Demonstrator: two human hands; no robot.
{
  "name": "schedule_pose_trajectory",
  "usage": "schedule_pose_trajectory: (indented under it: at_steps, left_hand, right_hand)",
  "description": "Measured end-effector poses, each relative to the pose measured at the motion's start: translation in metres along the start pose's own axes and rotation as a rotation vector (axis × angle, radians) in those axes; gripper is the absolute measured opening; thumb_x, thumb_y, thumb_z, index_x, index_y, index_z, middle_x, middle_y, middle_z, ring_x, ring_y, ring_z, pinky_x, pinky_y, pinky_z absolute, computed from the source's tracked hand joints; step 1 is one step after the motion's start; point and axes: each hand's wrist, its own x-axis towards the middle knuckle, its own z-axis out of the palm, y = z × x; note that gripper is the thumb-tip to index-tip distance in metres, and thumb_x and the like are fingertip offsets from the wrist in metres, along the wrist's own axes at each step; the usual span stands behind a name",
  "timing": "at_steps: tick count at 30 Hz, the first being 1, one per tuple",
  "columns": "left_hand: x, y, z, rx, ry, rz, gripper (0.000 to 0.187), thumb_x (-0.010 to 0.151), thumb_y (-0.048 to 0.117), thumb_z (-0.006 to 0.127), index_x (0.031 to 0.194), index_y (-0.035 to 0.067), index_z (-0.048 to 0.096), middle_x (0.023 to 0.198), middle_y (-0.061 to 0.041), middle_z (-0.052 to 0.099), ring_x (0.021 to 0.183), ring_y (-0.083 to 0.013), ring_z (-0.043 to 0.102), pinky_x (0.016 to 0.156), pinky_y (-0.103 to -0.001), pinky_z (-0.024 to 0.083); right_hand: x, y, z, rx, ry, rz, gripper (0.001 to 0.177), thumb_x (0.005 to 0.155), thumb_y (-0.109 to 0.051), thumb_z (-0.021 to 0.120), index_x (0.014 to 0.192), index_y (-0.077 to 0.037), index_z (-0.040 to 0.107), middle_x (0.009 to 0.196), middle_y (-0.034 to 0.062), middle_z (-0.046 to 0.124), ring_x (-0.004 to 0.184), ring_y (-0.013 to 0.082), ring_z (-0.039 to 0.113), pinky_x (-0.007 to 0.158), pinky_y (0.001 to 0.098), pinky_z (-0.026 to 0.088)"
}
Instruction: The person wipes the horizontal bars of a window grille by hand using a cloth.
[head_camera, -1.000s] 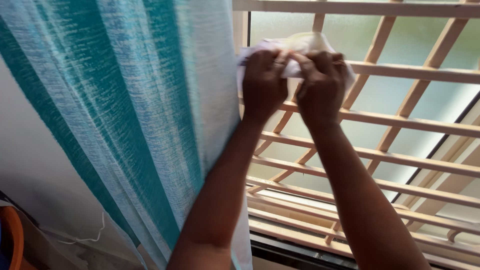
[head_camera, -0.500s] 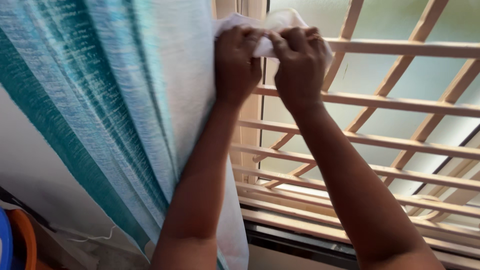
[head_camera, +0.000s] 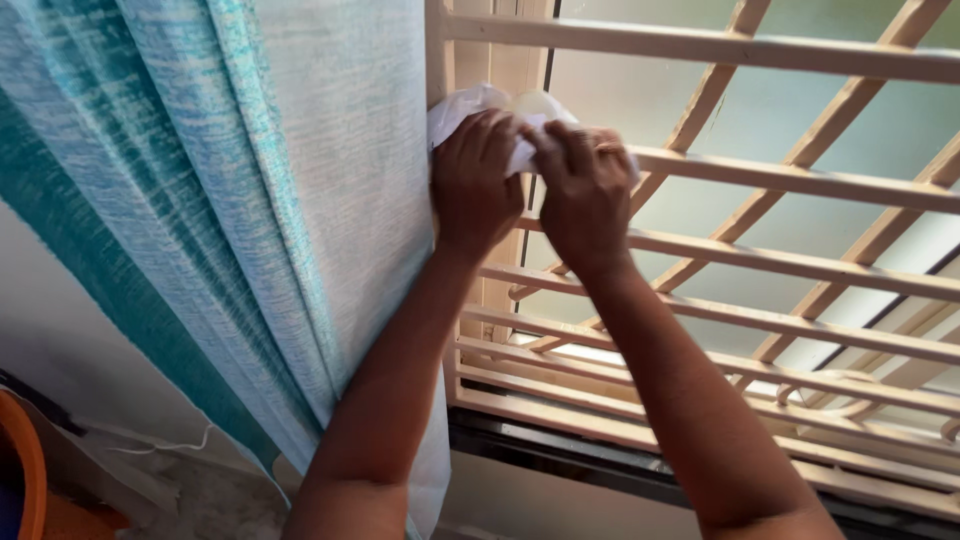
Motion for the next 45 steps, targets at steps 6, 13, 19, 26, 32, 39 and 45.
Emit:
schedule_pose_trajectory:
  at_steps: [6,13,19,26,32,39,45]
  left_hand:
    - [0.007,0.055,0.021,-0.193,-0.028,-0.015,0.031,0.091,0.011,0.061,0.121,0.003,0.064,0.119,-0.016,0.067,0.119,-0.0332,0.063,0.117,-0.051,0.043]
    - [0.01,0.039,0.008,-0.215,0.036,-0.068,0.027,0.092,0.013,0.062,0.117,0.003,0.065,0.118,-0.015,0.067,0.118,-0.0343,0.062,0.116,-0.052,0.044]
    - [0.008,0.08,0.038,-0.239,0.108,-0.124,0.029,0.09,0.011,0.061,0.117,0.004,0.066,0.118,-0.014,0.066,0.119,-0.0324,0.063,0.119,-0.053,0.044]
    - [0.005,0.102,0.049,-0.296,0.035,-0.035,0.035,0.094,0.008,0.064,0.129,0.005,0.065,0.126,-0.014,0.065,0.122,-0.0328,0.061,0.121,-0.052,0.043]
    - [0.001,0.092,0.046,-0.263,0.089,-0.08,0.033,0.092,0.012,0.068,0.125,0.008,0.065,0.125,-0.01,0.063,0.123,-0.0308,0.062,0.121,-0.053,0.043]
    - [0.002,0.148,0.075,-0.351,0.06,-0.047,0.037,0.096,0.012,0.066,0.132,0.008,0.066,0.132,-0.01,0.062,0.13,-0.0302,0.062,0.122,-0.052,0.044]
    - [0.001,0.128,0.068,-0.301,0.073,-0.004,0.034,0.097,0.016,0.067,0.131,0.007,0.067,0.13,-0.011,0.063,0.128,-0.0309,0.061,0.119,-0.053,0.041]
  right_hand:
    - [-0.026,0.041,-0.037,-0.063,-0.019,0.042,0.024,0.107,0.004,0.063,0.125,-0.009,0.073,0.119,0.0075,0.071,0.112,0.0266,0.068,0.105,0.0471,0.051]
    - [-0.014,0.008,-0.01,-0.117,0.115,0.102,0.023,0.102,0.0,0.069,0.121,-0.011,0.076,0.117,0.0051,0.073,0.112,0.0269,0.067,0.101,0.0448,0.05]
    - [-0.034,0.048,-0.038,-0.053,0.06,0.049,0.021,0.107,-0.001,0.068,0.125,-0.009,0.074,0.122,0.0065,0.071,0.12,0.0272,0.067,0.108,0.0438,0.05]
    - [-0.041,0.049,-0.048,-0.056,0.22,0.151,0.019,0.096,-0.003,0.07,0.113,-0.009,0.074,0.115,0.0066,0.072,0.116,0.028,0.063,0.104,0.0459,0.048]
    - [-0.041,0.051,-0.056,-0.053,0.069,0.13,0.028,0.098,0.004,0.068,0.12,-0.011,0.075,0.121,0.0043,0.073,0.12,0.0262,0.064,0.107,0.0433,0.048]
    - [-0.054,0.087,-0.081,-0.081,0.206,0.151,0.026,0.091,0.005,0.067,0.111,-0.009,0.075,0.115,0.0054,0.072,0.115,0.0278,0.063,0.106,0.0466,0.05]
    - [-0.055,0.077,-0.072,-0.053,0.171,0.181,0.024,0.091,0.004,0.067,0.11,-0.009,0.074,0.114,0.0062,0.072,0.115,0.0279,0.063,0.106,0.0456,0.049]
